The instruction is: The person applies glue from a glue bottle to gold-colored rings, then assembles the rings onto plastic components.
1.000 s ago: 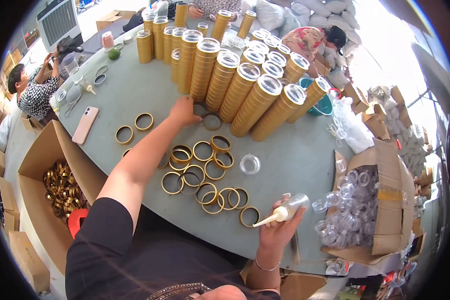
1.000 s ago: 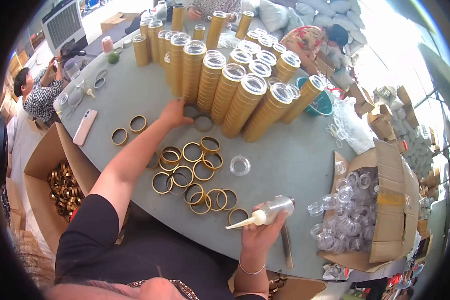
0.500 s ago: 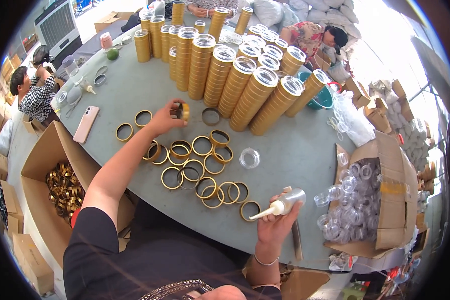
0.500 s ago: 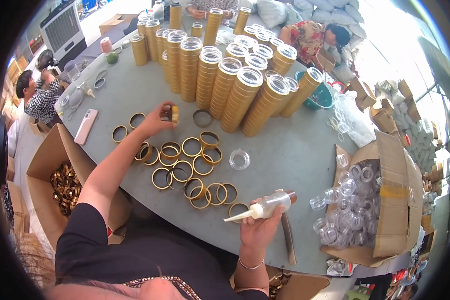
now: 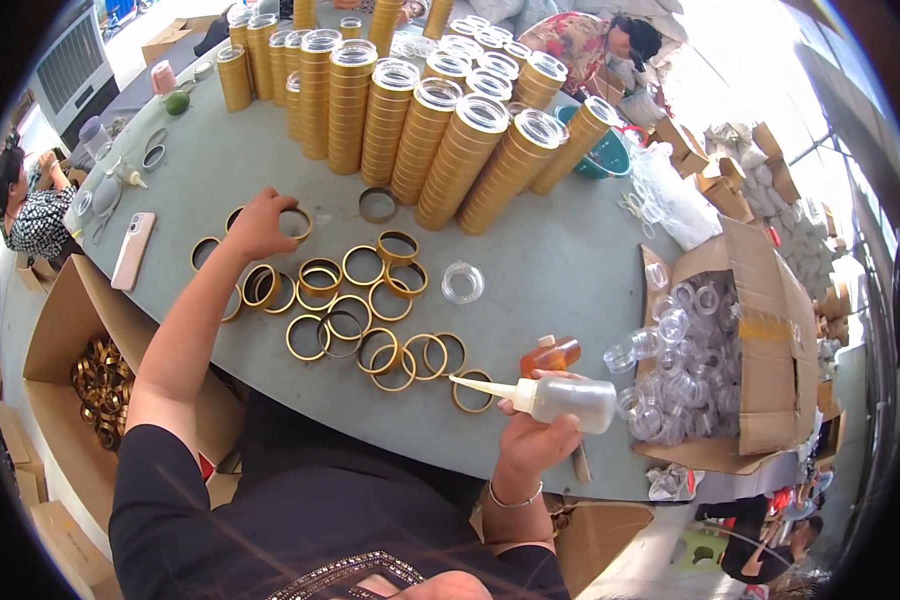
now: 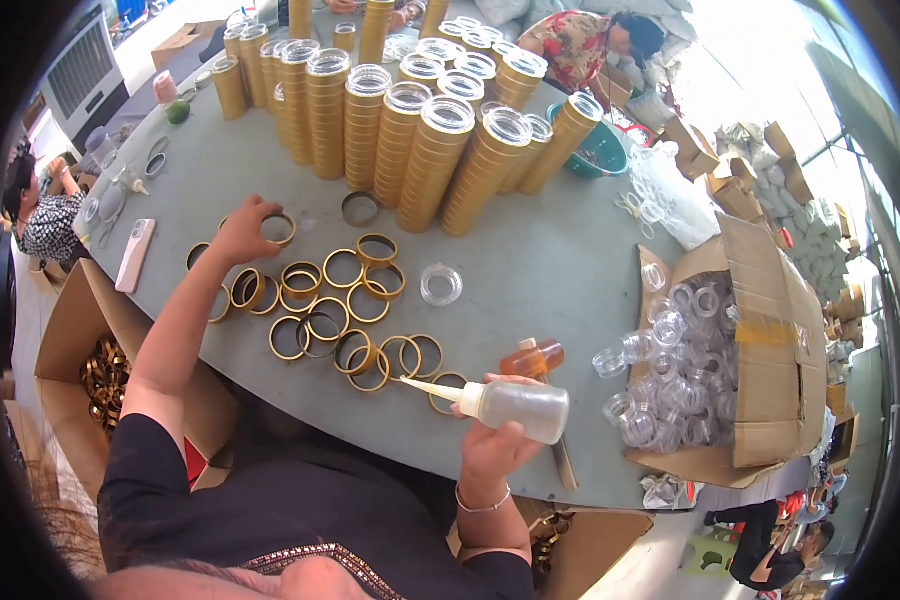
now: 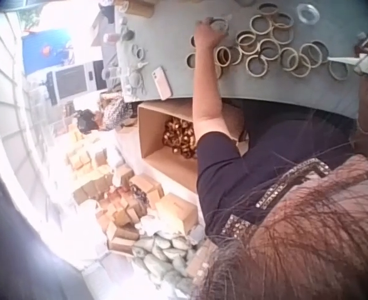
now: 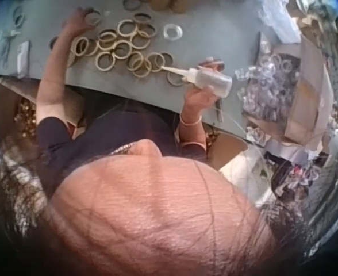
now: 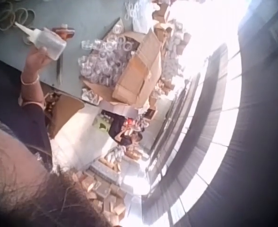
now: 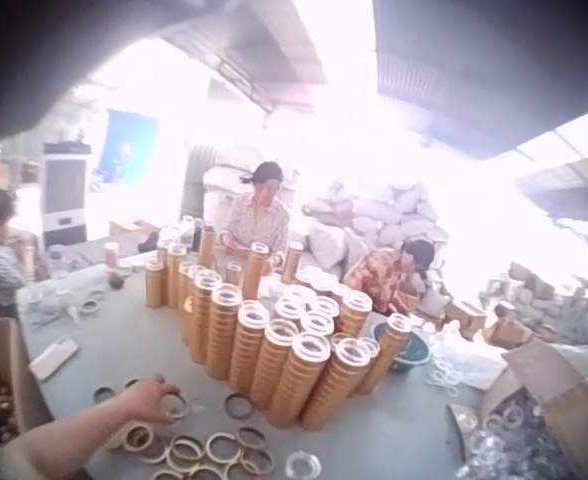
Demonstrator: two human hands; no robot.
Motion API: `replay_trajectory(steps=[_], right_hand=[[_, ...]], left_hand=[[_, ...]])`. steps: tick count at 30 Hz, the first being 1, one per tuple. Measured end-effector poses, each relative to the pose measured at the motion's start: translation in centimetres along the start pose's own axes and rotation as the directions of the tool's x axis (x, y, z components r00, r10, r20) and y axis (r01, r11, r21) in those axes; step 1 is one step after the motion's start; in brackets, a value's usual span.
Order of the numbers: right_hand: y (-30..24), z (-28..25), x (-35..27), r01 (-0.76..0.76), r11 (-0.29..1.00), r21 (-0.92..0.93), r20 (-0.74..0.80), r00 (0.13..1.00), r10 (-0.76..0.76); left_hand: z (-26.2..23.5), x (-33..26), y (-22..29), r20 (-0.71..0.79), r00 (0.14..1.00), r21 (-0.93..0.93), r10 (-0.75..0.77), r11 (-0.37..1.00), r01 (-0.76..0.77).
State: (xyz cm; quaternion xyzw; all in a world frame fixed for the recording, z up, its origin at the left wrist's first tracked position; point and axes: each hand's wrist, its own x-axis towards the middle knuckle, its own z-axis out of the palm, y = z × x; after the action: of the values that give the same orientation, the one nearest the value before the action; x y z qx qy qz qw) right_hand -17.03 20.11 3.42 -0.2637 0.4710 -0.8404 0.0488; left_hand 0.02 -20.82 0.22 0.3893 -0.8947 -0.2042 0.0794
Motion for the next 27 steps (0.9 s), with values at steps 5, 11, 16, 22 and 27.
replay_trajectory(steps=[5, 11, 16, 22, 27], right_hand=[[0.0, -0.5, 0.1, 0.265, 0.961, -0.084, 0.017, 0.964, -0.265], [-4.7, 0.7, -0.7, 0.289, 0.939, -0.188, 0.591, 0.797, -0.127], [-4.2, 1.5, 0.8, 0.414, 0.904, -0.107, 0.804, 0.571, -0.166], [-2.2, 2.6, 2.0, 0.627, 0.764, 0.152, 0.837, 0.329, -0.437], [-2.9, 2.7, 2.8, 0.655, 0.745, 0.13, 0.877, 0.275, -0.394]], left_hand=[[1.0, -7.2, 7.8, 0.226, 0.946, -0.915, 0.232, 0.383, 0.124], [5.5, -17.3, 12.5, 0.523, 0.681, -0.619, 0.512, -0.32, 0.717], [5.8, -19.3, 13.1, 0.594, 0.464, -0.323, 0.657, -0.334, 0.886], [5.7, -19.6, 14.0, 0.644, 0.37, -0.313, 0.669, -0.211, 0.926], [6.0, -19.9, 14.1, 0.644, 0.345, -0.287, 0.683, -0.202, 0.936]])
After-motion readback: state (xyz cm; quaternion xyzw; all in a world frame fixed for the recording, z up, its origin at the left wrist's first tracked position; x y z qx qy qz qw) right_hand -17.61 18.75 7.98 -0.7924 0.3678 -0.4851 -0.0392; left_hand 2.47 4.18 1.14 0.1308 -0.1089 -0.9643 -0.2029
